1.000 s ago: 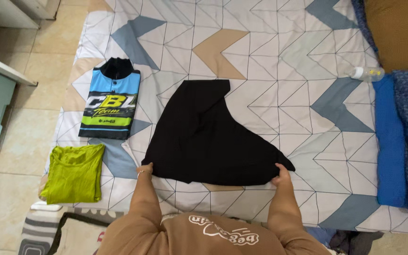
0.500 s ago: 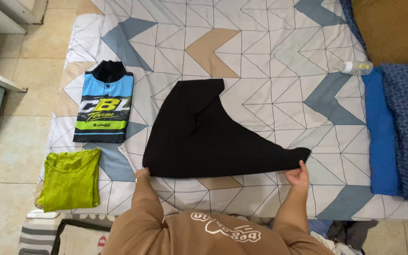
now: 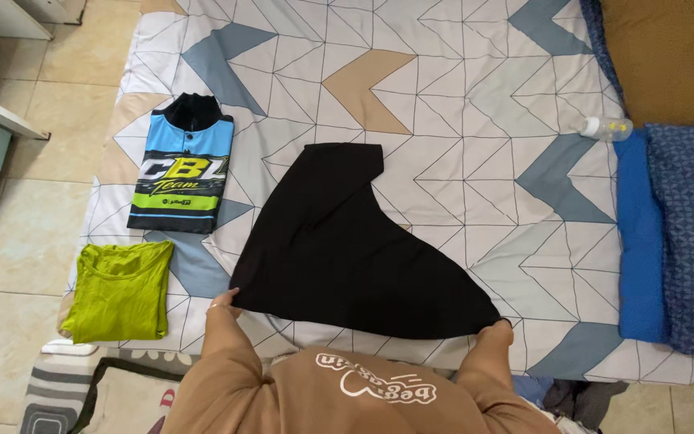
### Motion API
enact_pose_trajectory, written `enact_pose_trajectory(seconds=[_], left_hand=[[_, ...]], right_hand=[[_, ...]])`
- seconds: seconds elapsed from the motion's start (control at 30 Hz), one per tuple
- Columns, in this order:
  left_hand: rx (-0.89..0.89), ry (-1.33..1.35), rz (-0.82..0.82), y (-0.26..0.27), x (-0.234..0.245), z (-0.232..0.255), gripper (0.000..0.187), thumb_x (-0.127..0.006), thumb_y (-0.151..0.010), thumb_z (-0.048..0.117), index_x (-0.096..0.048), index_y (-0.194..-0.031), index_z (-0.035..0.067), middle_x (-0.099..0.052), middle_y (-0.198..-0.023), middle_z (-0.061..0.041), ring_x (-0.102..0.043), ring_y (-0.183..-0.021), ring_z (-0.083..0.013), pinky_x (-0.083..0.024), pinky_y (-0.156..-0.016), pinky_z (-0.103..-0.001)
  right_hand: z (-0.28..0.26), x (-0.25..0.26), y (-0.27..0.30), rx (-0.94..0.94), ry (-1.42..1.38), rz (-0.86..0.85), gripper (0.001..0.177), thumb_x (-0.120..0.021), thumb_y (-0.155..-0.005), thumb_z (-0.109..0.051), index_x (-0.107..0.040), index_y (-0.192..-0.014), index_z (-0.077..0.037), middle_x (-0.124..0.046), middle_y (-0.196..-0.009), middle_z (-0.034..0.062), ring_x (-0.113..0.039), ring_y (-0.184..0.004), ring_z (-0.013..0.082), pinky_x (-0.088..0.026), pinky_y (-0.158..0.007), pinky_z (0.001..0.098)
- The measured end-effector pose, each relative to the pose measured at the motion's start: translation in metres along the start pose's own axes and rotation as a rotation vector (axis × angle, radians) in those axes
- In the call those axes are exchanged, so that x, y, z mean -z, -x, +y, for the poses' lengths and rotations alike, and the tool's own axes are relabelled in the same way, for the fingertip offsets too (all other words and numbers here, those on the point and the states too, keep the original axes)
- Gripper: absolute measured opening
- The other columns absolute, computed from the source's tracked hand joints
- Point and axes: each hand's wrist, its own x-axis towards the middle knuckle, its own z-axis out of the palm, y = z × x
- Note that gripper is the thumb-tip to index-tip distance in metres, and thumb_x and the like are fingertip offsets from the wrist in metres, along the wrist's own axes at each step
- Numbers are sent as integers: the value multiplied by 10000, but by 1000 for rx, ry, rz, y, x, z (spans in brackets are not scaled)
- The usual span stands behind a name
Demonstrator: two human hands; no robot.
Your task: The person folds several garments on a bed, including a black t-shirt, gray pants, and a black long-sleeve shirt. They smooth and align each item, then fold it into a compact rectangle and place it on a nearby stack.
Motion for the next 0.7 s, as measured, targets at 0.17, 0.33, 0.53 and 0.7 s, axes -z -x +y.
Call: enact_pose_trajectory(seconds=[0.17,0.33,0.53,0.7], left_hand=[[-328,-1157,193,-6,-28,20,297,-726,-917,209,-710,-1035,-62,-744,-959,-271,-746,-899,-428,-620,-763,-545],[-1419,-1042,31,37,-138,32,546,-801,-791,414,-712,-1057,-54,-732,-1046,-275,-704,-1013,-431,-560,-875,-469],[-1244,-587,-918,158,-252,-36,406,-770,-873,148,-537,-1200,87,-592,-932,-25,-524,-776,-94,-439,-671,-267],[-1360,-492,-1173,213,-277,-68,288,-733,-931,66,-642,-1204,46,-601,-1055,14,-519,-925,-62,-449,-810,-227]], right_hand=[[-42,-34,36,499,19,261,274,-710,-931,-147,-712,-1143,26,-727,-1117,91,-657,-1008,221,-514,-902,381],[-107,-123,104,1334,-361,-235,263,-732,-948,-128,-718,-1103,84,-735,-1030,101,-659,-910,188,-537,-819,312],[-87,-180,215,1296,-267,-945,335,-785,-967,-117,-705,-1221,85,-636,-967,45,-537,-879,136,-459,-792,271],[-65,-164,283,1518,-286,-1134,250,-730,-959,-69,-673,-1173,48,-658,-1144,41,-613,-1030,101,-508,-899,225]])
